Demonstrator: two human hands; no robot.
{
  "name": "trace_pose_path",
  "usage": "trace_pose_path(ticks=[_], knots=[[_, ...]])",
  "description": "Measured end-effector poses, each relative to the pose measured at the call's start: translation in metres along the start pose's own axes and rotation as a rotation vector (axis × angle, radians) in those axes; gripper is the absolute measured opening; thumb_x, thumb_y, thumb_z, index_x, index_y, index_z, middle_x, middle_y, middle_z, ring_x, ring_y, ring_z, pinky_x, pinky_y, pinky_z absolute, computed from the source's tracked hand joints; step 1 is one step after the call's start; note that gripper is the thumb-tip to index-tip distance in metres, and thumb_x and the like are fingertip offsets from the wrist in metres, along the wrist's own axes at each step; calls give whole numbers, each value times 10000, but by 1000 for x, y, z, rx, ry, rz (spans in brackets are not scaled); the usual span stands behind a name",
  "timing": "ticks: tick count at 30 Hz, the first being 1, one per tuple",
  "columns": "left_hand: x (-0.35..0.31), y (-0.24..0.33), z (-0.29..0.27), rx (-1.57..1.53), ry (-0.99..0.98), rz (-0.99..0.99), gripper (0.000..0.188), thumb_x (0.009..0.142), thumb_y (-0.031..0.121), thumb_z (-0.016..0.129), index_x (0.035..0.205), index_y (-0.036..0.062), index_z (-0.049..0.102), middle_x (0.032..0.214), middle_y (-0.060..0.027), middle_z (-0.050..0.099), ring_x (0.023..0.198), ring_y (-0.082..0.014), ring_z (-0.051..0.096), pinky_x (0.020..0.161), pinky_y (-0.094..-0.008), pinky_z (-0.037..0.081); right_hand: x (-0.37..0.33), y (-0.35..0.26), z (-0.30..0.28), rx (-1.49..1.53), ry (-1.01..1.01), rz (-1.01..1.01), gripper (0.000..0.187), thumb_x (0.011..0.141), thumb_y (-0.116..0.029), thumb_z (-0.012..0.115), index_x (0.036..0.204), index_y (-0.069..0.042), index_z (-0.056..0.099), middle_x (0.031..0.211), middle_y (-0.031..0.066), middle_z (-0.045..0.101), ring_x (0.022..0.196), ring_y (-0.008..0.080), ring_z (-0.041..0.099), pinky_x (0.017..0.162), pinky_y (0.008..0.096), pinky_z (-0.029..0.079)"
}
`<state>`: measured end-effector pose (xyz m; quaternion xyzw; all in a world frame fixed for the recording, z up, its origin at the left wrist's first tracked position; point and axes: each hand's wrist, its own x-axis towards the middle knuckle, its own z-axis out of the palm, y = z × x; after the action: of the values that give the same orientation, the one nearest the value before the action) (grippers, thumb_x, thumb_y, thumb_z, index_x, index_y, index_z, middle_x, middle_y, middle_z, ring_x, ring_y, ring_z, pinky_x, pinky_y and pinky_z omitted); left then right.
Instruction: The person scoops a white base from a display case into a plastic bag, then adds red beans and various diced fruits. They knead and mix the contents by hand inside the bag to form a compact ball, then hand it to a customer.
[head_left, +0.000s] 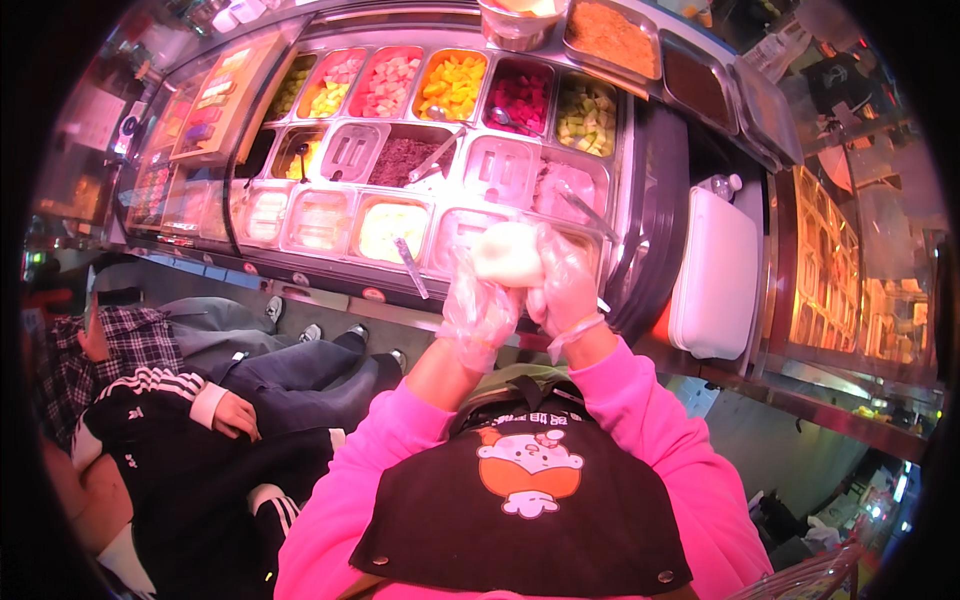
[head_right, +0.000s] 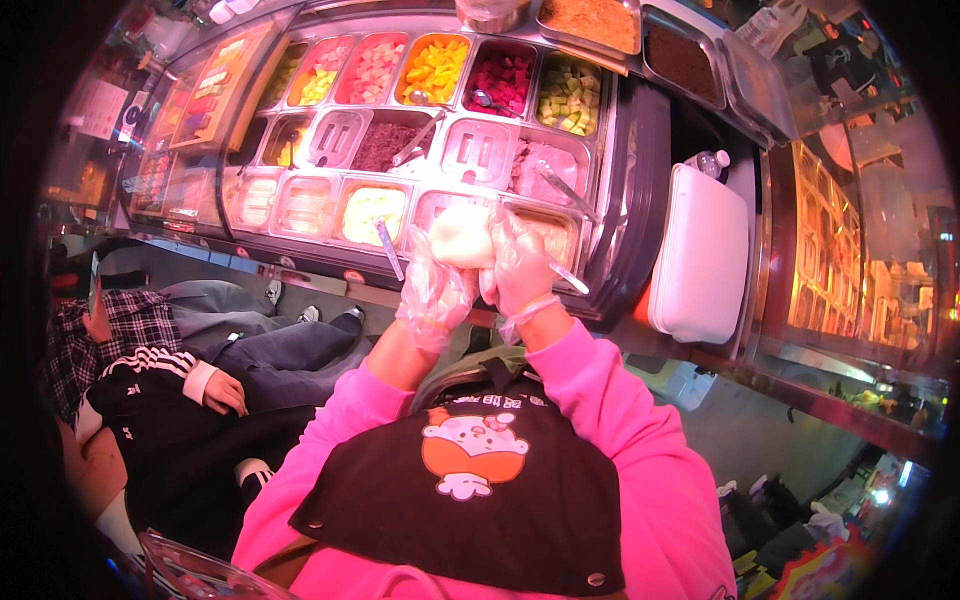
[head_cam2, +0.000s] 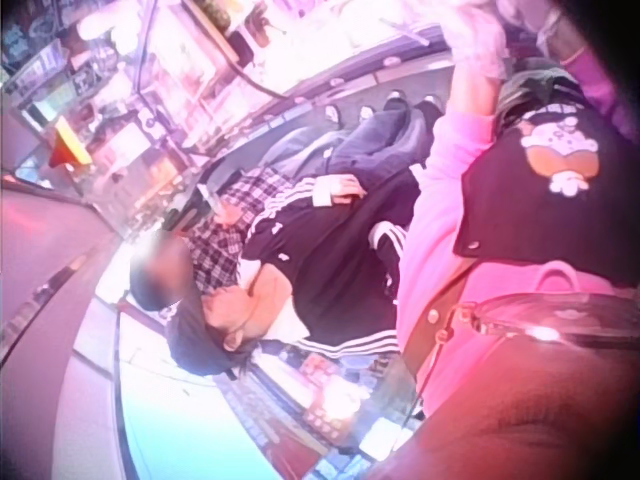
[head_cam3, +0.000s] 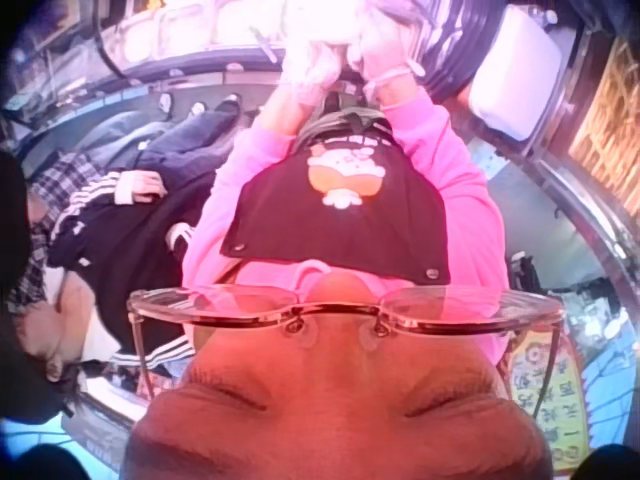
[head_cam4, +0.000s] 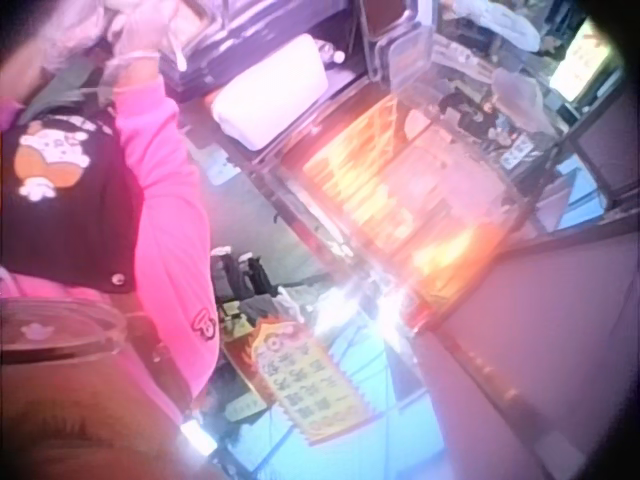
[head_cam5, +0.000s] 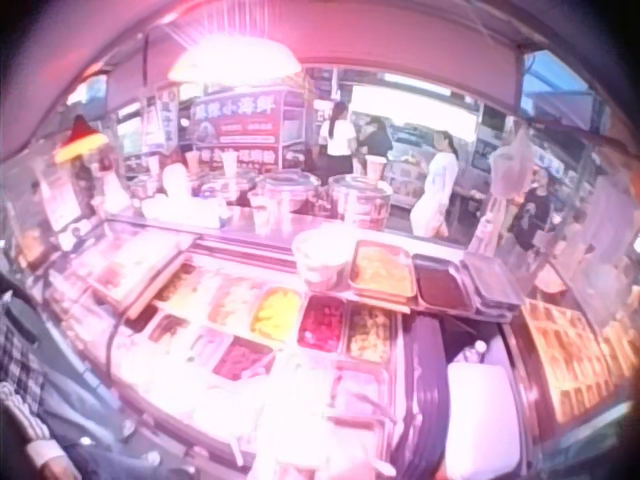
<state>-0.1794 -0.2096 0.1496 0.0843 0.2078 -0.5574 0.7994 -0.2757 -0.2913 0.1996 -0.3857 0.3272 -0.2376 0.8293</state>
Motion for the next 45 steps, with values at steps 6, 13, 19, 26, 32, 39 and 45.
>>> trace_pose_path(ticks=[6,13,19,26,32,39,45], knots=[[-16,3,-20,404,-44,38,565,886,-26,709,1408,-42,492,1333,-176,610,1237,-326,621,1115,-464,512,13,10,-34,32,-145,433,478,1102,-528,420,1090,-112,654,600,20,552,368,128,417,332,283,311],[-14,21,-4,445,-21,46,801,772,-139,649,1522,-69,377,1481,-198,520,1385,-340,529,1185,-457,453,40,-26,-50,-603,-89,-382,326,1025,-255,612,1291,-69,649,1073,101,689,847,215,646,749,361,510],[-18,-3,6,605,-137,-68,783,766,-95,616,1515,-32,397,1423,-139,549,1299,-258,583,1091,-377,502,35,-26,-45,-1427,-645,-840,523,982,-170,612,1494,-89,544,1576,171,488,1509,371,393,1250,563,246],[-27,-6,4,580,32,-46,777,714,-94,607,1471,-98,435,1410,-190,574,1333,-327,572,1165,-437,459,121,-7,-107,-543,-600,78,491,1004,-302,633,1429,-57,608,1402,206,638,1342,374,583,1116,427,464],[-12,7,-5,494,10,31,764,835,147,737,1484,-99,418,1449,-235,546,1362,-381,548,1190,-513,423,212,-10,-176,-1947,-6,127,352,890,-247,682,1192,-74,731,1139,241,731,1078,400,713,919,488,580],[3,5,-34,513,308,132,408,1075,377,571,1216,-5,586,1085,-163,701,978,-330,723,905,-505,599,220,-20,-188,-1926,56,40,272,886,-148,637,1109,-57,762,1080,227,750,1022,383,740,867,498,596],[8,13,-37,347,358,81,539,1102,464,463,1324,-20,542,1178,-220,691,1047,-392,715,941,-520,601,223,-16,-162,-2217,-229,-18,238,907,-132,592,995,-41,793,1039,203,765,943,351,766,801,479,612]])
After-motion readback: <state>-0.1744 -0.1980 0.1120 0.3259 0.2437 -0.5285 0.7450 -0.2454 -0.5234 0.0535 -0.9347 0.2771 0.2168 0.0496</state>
